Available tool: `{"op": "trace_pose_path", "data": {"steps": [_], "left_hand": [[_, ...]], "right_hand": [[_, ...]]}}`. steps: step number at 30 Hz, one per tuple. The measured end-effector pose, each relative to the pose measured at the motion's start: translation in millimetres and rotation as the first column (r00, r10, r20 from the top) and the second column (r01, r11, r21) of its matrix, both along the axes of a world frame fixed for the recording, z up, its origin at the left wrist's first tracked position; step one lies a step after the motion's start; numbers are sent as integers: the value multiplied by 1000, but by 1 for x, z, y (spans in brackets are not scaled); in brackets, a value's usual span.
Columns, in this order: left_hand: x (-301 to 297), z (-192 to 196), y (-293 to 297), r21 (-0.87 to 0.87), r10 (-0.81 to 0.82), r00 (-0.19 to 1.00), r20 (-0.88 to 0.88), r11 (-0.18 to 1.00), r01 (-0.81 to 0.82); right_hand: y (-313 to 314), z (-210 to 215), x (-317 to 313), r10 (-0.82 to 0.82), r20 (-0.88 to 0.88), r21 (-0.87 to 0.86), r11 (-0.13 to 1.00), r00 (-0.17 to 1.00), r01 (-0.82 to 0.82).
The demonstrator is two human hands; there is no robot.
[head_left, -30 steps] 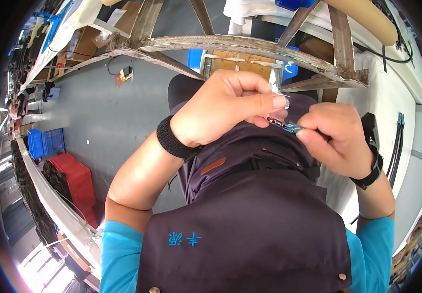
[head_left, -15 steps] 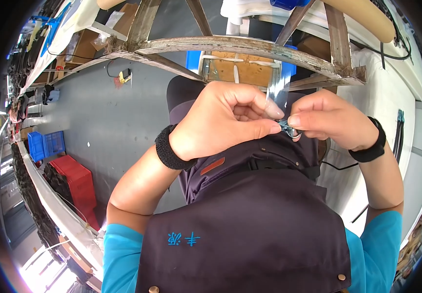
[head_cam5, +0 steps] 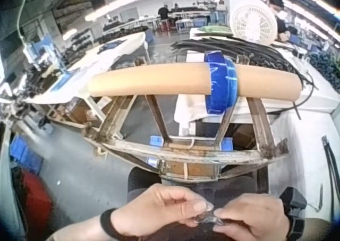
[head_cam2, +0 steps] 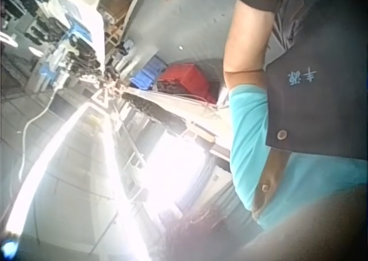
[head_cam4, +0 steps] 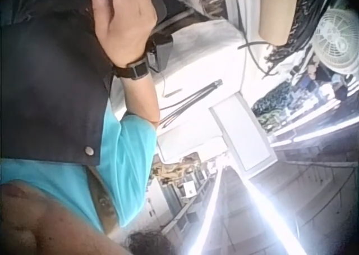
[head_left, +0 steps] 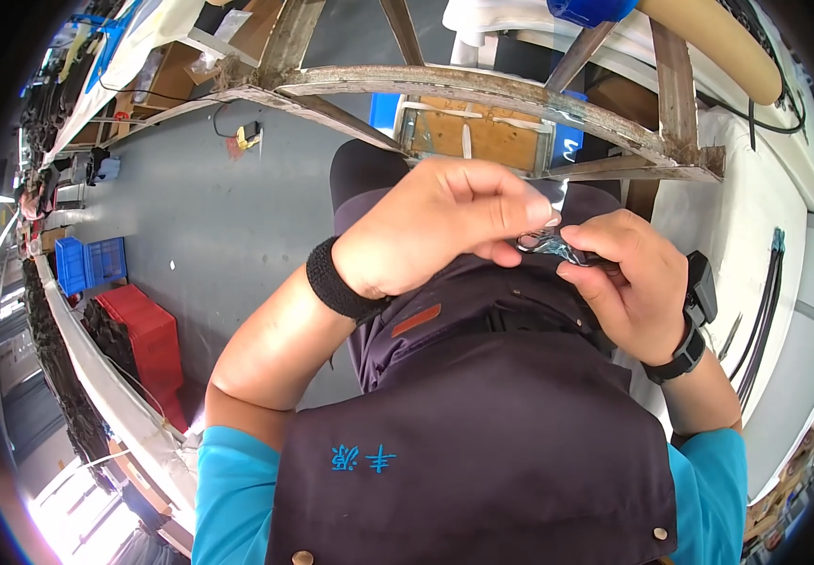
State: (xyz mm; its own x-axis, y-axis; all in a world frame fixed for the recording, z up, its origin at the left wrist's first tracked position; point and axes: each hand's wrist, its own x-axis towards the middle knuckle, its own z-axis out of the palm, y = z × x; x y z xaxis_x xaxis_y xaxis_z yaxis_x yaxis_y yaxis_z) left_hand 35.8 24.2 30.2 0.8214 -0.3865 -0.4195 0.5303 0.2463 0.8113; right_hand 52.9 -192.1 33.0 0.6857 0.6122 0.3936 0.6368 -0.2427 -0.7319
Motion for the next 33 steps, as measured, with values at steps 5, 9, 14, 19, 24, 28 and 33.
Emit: {"op": "trace_pose_path", "data": {"steps": [5,9,14,19,24,28,33], "left_hand": [[6,2,-3,58,-17,978,210,998,5],[1,3,-5,76,-44,962,269,997,24],[-21,-19,-24,-90,242,936,256,970,-226],[-31,-26,-32,-56,295,941,164,956,-289],[-31,-26,-28,2,334,939,83,942,-335],[-33,-21,-25,6,333,939,82,942,-335],[-33,-13,-27,-76,387,922,24,920,-384]], "right_hand": [[-4,13,6,-21,-125,-108,994,992,7],[-3,18,13,-82,-490,-103,994,868,36],[-1,3,14,105,-933,152,982,344,114],[-5,-13,-3,253,-966,257,932,50,254],[-29,-43,-29,-136,-417,-17,990,899,141],[-90,-41,-46,-470,-216,-147,882,856,447],[-261,-89,-47,-836,413,-372,206,361,905]]}}
